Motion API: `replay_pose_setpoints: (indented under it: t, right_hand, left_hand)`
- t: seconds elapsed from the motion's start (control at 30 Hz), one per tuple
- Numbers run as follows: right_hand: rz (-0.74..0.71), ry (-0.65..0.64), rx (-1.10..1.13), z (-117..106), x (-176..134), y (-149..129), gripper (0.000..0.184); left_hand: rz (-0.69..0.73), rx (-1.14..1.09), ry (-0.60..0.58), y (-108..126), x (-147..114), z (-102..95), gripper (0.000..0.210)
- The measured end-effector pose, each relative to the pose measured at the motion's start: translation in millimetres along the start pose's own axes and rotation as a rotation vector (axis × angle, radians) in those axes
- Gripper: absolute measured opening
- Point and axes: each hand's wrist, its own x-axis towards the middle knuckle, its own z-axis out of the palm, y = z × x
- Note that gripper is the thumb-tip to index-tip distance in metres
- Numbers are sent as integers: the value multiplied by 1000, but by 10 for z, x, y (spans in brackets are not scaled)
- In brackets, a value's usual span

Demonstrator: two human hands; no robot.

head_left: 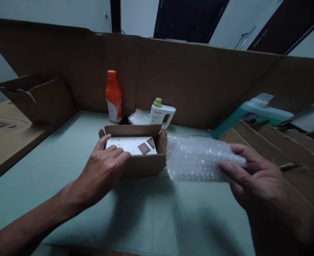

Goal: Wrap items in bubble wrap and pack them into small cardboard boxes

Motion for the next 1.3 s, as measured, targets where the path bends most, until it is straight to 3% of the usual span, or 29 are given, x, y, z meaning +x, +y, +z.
replay_pose_setpoints:
  t: [0.1,0.17,0.33,0.43,0.57,0.67,0.93,1.13,1.3]
  right_hand:
    - [-31,-76,-65,250,282,-178,33]
    - [-54,-165,-248,427,463,-239,34]
    - [-64,-301,-1365,709,693,-406,22]
    - [-68,-413,-1696,887,682,-557,23]
    - [-111,-561,-1722,1204,686,-642,21]
    - [-156,-597,-1690,1338,748,-595,25]
    - [-131,-430,-1778,1014,771,-605,30]
    - [-237,-717,-1681,1248,710,-580,24]
    - [-62,-729,-1572,1363,906,-345,24]
  left_hand:
    - [5,-12,17,123,-133,-104,25]
    - [-6,-15,39,160,-156,-120,24]
    - [-21,-20,77,176,-120,-105,22]
    - [-23,-20,105,162,-107,-95,22]
    - [-24,-18,130,140,-108,-79,24]
    - [-22,-7,150,132,-110,-67,24]
    - [-14,5,176,133,-103,-37,22]
    - [-20,32,164,148,-93,-46,23]
    - [-18,46,166,150,-99,-58,22]
